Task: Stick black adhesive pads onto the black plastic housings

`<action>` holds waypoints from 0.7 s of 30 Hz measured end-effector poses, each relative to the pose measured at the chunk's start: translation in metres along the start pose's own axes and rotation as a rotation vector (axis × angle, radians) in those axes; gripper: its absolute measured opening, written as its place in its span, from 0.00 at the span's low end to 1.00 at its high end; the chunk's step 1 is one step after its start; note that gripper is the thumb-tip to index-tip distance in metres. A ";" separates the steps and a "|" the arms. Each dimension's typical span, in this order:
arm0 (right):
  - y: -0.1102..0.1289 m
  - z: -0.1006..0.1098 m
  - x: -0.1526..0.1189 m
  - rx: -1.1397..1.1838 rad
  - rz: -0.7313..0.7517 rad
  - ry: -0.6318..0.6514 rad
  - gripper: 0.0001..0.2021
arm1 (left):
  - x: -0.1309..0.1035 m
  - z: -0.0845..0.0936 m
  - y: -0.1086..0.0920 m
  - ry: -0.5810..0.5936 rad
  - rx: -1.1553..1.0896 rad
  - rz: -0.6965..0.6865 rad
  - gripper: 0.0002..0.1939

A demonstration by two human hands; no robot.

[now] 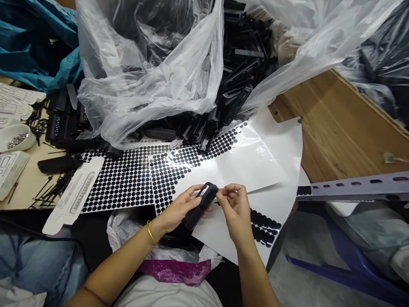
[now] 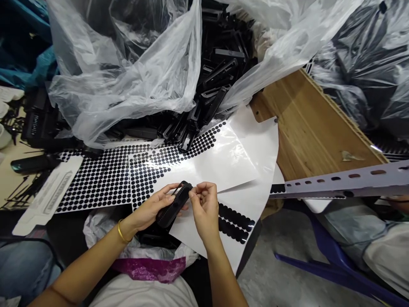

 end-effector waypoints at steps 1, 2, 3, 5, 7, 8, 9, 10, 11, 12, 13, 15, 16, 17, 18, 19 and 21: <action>0.000 0.000 0.000 -0.002 -0.004 -0.002 0.11 | 0.000 0.000 0.000 -0.004 0.005 0.001 0.22; 0.000 -0.001 0.001 -0.002 -0.007 -0.002 0.11 | -0.001 0.000 0.000 -0.009 0.008 0.000 0.22; 0.000 -0.001 0.002 0.001 -0.010 -0.002 0.11 | -0.001 0.000 -0.001 -0.016 0.008 -0.001 0.23; 0.001 -0.001 0.003 0.013 -0.012 0.004 0.11 | -0.001 -0.001 -0.001 -0.026 0.009 -0.001 0.23; 0.001 -0.002 0.003 0.020 -0.010 0.010 0.10 | -0.001 -0.001 -0.002 -0.035 0.010 0.000 0.24; 0.001 -0.002 0.004 0.018 -0.008 0.012 0.10 | -0.001 -0.002 -0.002 -0.037 0.011 -0.001 0.25; 0.001 -0.002 0.004 0.011 -0.006 0.013 0.10 | -0.001 -0.002 -0.003 -0.039 0.011 -0.005 0.25; 0.001 -0.002 0.004 -0.002 -0.003 0.011 0.10 | -0.001 -0.003 -0.004 -0.039 0.012 -0.008 0.25; 0.001 -0.002 0.004 -0.019 0.001 0.009 0.10 | -0.001 -0.003 -0.004 -0.040 0.014 -0.012 0.25; 0.001 -0.002 0.004 -0.040 0.004 0.008 0.10 | -0.001 -0.004 -0.005 -0.040 0.020 -0.015 0.25; 0.001 -0.003 0.004 -0.064 0.007 0.007 0.10 | -0.001 -0.004 -0.006 -0.041 0.028 -0.016 0.25; 0.002 -0.003 0.004 -0.107 0.010 0.006 0.09 | -0.001 -0.005 -0.006 -0.042 0.049 -0.017 0.24; 0.002 -0.004 0.004 -0.123 0.010 0.004 0.09 | -0.001 -0.005 -0.006 -0.046 0.065 -0.018 0.24; 0.002 -0.005 0.004 -0.137 0.009 0.002 0.09 | 0.000 -0.005 -0.006 -0.056 0.086 -0.020 0.23; 0.002 -0.006 0.004 -0.150 0.007 -0.001 0.09 | 0.001 -0.006 -0.005 -0.071 0.113 -0.024 0.22; 0.002 -0.007 0.004 -0.163 0.006 -0.003 0.09 | 0.001 -0.005 -0.005 -0.092 0.147 -0.030 0.21; 0.003 -0.009 0.003 -0.193 0.006 -0.010 0.08 | 0.003 -0.005 -0.004 -0.135 0.226 -0.044 0.20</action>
Point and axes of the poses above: each hand's wrist, its own x-axis towards the middle knuckle, its own z-axis out of the back of the hand, y = z × x, the point moved 2 cm from there along x, towards the middle knuckle, and after that the axes turned 13 degrees about y, right-handed, at the moved point
